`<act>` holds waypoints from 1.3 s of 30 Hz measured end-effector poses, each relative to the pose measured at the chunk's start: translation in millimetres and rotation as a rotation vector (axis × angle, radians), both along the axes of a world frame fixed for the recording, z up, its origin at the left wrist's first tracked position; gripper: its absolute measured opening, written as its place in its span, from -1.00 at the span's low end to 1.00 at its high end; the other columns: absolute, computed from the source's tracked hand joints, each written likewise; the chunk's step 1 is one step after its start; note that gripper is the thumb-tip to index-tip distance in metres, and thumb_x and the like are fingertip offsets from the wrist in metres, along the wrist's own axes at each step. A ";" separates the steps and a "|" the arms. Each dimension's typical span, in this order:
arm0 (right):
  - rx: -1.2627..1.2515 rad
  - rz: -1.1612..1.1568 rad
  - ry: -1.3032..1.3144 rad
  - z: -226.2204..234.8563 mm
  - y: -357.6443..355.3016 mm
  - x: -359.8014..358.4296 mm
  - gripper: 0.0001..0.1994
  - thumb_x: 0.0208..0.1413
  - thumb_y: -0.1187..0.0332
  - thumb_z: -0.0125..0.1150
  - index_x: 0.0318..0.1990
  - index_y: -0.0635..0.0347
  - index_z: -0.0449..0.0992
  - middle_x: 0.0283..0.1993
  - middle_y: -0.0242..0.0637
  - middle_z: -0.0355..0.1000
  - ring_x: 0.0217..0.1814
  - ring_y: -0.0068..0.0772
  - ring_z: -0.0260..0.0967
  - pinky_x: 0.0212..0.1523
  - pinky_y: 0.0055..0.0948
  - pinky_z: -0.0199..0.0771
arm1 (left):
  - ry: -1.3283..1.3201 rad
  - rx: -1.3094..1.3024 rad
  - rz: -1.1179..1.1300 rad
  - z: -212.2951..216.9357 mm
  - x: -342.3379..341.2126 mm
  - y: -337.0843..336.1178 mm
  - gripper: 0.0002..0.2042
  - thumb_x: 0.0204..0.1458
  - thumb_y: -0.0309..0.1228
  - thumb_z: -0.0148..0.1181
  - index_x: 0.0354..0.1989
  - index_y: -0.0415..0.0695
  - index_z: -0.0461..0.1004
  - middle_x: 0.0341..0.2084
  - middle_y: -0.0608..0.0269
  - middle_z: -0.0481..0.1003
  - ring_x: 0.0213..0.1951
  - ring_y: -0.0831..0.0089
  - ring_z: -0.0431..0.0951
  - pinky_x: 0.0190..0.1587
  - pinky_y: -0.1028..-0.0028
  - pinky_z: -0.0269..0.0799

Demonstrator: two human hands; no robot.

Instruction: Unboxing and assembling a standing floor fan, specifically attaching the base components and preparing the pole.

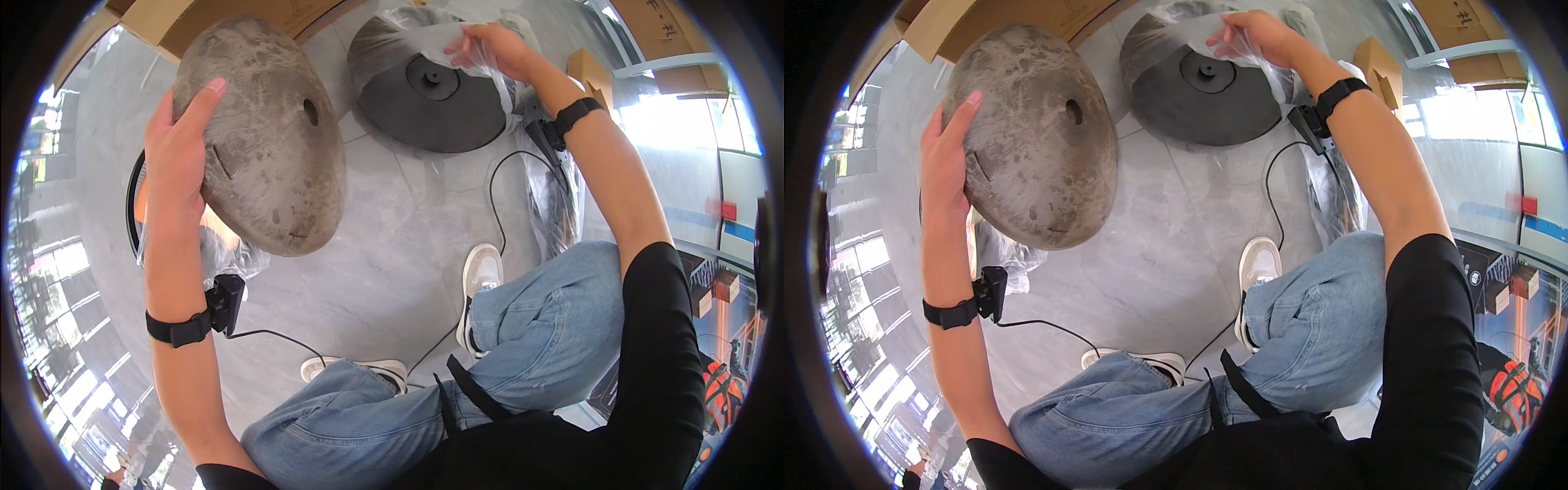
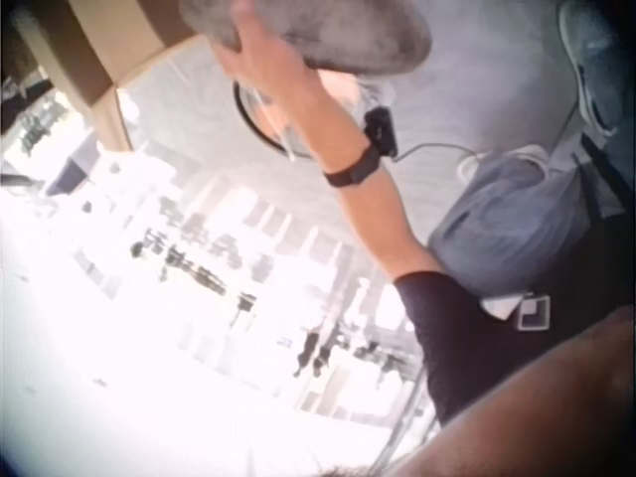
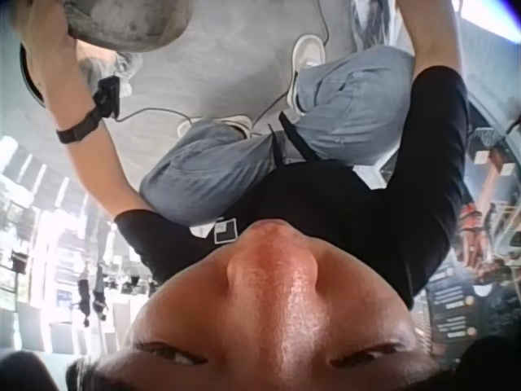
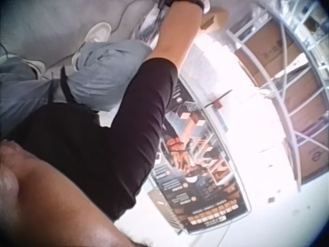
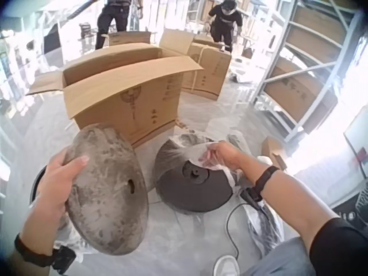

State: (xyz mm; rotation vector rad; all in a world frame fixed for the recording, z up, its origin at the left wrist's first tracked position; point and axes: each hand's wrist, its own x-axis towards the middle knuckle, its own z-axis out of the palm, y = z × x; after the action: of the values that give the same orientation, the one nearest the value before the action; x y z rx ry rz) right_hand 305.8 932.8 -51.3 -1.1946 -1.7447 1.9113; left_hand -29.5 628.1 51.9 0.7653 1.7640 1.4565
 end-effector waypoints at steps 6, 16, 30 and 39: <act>-0.198 0.157 -0.140 8.7 -8.8 5.8 -0.54 0.38 0.07 -0.13 -0.45 0.19 0.47 -0.07 -0.05 0.57 -0.38 -0.19 0.53 -0.28 -0.32 0.56 | -0.016 -0.016 -0.051 0.6 -7.5 -4.0 -0.50 0.12 -0.29 0.30 0.17 -0.34 0.43 -0.03 0.07 0.56 -0.03 0.33 0.57 0.05 0.38 0.45; -0.618 0.506 -0.436 13.7 -25.4 4.2 -0.51 0.24 0.10 -0.16 -0.03 0.31 0.59 -0.08 -0.02 0.59 -0.40 -0.01 0.59 -0.31 -0.23 0.66 | -0.070 0.023 -0.179 -28.5 -49.0 -8.7 -0.48 0.17 -0.33 0.26 0.25 -0.34 0.35 0.02 0.05 0.53 -0.01 0.33 0.59 0.05 0.38 0.49; 0.637 0.435 -1.502 -22.3 -27.2 32.5 -0.67 0.01 0.46 0.04 -0.10 0.27 0.65 -0.09 -0.08 0.61 -0.03 -0.07 0.60 -0.09 -0.03 0.58 | -0.045 0.000 -0.210 -40.4 -64.5 -17.0 -0.47 0.24 -0.31 0.17 0.31 -0.31 0.26 0.09 0.03 0.48 0.03 0.33 0.58 0.04 0.38 0.53; 0.626 0.822 -1.511 -36.6 -42.3 5.9 -0.66 0.02 0.34 0.22 -0.02 0.21 0.62 -0.01 -0.16 0.61 0.07 -0.12 0.57 -0.03 -0.05 0.57 | -0.079 0.021 -0.212 -37.9 -67.3 -20.9 -0.49 0.20 -0.36 0.23 0.27 -0.33 0.31 0.03 0.03 0.52 -0.02 0.31 0.60 0.02 0.38 0.54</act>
State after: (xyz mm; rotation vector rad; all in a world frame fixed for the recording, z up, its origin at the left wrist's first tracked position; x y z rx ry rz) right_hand 311.7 890.5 -87.9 -1.9317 -3.5405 0.0923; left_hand -96.7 607.2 14.0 0.8662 1.5596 1.3466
